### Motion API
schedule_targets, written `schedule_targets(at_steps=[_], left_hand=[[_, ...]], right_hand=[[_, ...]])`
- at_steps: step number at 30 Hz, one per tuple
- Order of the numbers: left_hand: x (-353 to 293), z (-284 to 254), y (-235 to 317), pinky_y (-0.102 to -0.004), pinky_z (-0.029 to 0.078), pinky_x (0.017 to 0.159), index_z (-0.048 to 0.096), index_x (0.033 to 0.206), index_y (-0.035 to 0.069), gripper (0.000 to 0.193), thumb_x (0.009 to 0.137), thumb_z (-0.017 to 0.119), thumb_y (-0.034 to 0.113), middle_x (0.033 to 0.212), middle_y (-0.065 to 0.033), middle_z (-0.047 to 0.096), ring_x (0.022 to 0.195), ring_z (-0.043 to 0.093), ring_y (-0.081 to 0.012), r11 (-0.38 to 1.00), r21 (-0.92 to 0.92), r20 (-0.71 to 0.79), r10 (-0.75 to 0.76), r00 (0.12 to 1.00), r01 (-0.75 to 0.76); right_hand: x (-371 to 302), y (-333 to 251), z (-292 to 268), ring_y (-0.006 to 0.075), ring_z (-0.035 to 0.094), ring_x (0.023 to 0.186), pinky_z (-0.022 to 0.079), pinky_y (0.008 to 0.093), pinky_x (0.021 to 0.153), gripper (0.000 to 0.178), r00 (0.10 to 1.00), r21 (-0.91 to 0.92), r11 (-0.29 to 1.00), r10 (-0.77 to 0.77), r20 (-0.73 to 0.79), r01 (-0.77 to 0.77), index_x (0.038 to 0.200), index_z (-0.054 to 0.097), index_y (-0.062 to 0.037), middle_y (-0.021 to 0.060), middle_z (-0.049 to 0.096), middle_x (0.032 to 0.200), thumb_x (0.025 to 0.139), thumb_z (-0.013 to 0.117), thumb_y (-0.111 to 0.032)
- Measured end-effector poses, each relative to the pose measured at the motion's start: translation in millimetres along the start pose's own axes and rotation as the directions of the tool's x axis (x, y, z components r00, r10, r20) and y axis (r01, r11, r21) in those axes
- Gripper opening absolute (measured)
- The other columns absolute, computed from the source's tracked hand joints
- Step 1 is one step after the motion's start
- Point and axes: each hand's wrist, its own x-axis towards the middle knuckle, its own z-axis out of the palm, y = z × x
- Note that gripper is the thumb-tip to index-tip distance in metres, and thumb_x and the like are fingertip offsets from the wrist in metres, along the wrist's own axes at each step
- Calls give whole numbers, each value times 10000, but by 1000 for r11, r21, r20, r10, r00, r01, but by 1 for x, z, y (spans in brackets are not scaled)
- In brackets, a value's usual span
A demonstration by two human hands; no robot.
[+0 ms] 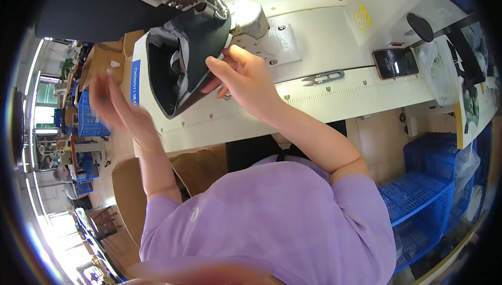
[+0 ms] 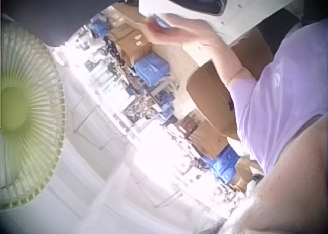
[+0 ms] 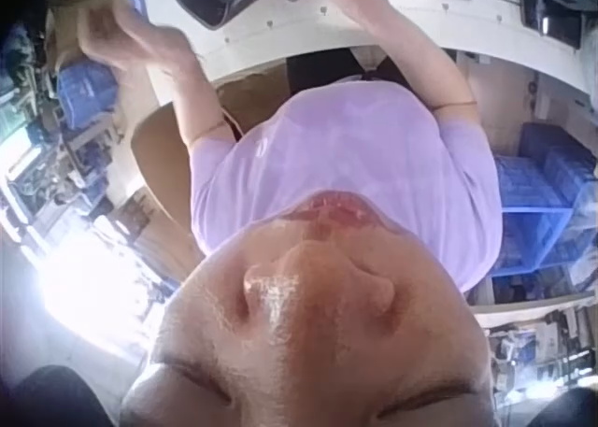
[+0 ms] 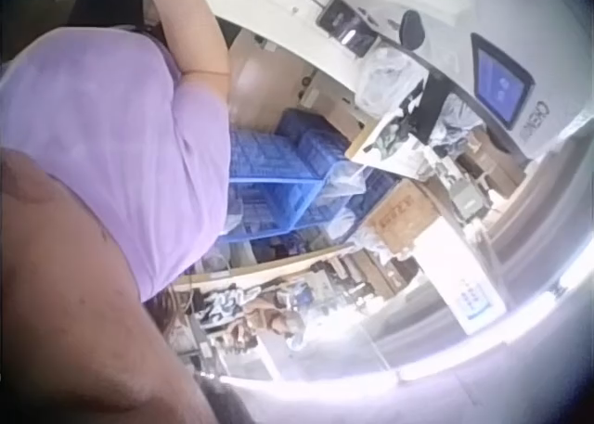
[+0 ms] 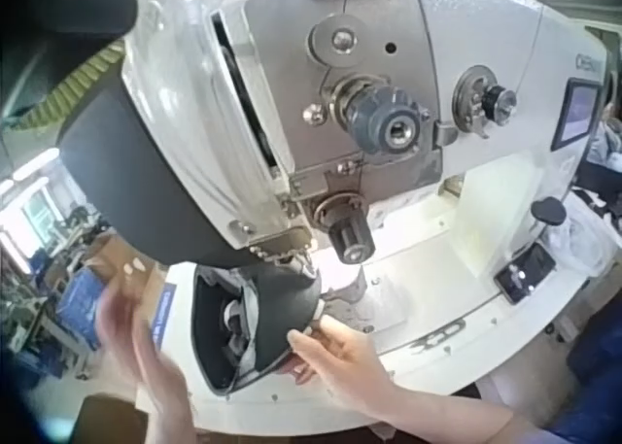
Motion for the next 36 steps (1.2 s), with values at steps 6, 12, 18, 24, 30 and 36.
schedule_targets(at_steps=[6, 12, 18, 24, 30, 36], left_hand=[[41, 66, -139, -266, 506, 796, 647, 1070, 16, 232, 899, 599, 166, 967, -71, 669, 883, 634, -142, 299, -340, 750, -485, 449, 892], [39, 52, -138, -250, 519, 764, 651, 1048, 13, 212, 897, 604, 155, 955, -51, 677, 839, 649, -130, 269, -347, 801, -413, 433, 899], [35, 32, -127, -238, 522, 745, 650, 1040, -22, 227, 905, 602, 154, 946, -70, 679, 829, 650, -131, 324, -379, 715, -492, 496, 867], [31, 17, -114, -242, 491, 814, 635, 1069, -25, 229, 920, 569, 136, 964, -68, 674, 884, 632, -134, 415, -392, 650, -507, 566, 821], [11, -12, -77, -231, 479, 761, 650, 990, -62, 177, 895, 597, 77, 917, -77, 663, 841, 617, -128, 498, -499, 447, -553, 703, 709], [11, -5, -72, -229, 474, 781, 649, 987, -80, 181, 888, 602, 64, 937, -95, 664, 843, 621, -138, 480, -494, 425, -594, 683, 725]], right_hand=[[2, -5, 11, 194, 673, 816, 531, 263, 607, 256, 994, 85, 996, 9, 108, -18, 1084, 534, 7, 96, 643, 967, 963, 498, -215], [3, -7, 6, 160, 649, 740, 541, 271, 604, 205, 998, 73, 997, 3, 64, -8, 967, 540, -7, 82, 629, 877, 966, 478, -203], [7, -9, 5, 140, 628, 683, 539, 272, 578, 213, 999, 110, 994, -9, 41, 5, 896, 531, -25, 81, 625, 840, 969, 464, -214], [1, -8, 5, 106, 600, 719, 534, 263, 587, 208, 999, 39, 998, -43, 23, 42, 904, 548, -25, 37, 607, 876, 969, 465, -203], [-4, -5, -6, 26, 509, 774, 439, 198, 718, 262, 998, -69, 996, -61, -13, 60, 1112, 568, -1, -30, 565, 866, 977, 466, -201], [-9, -1, 0, 17, 347, 612, 323, 213, 534, 240, 973, -256, 944, -227, -50, 207, 857, 524, -26, -62, 419, 661, 970, 485, -234]])
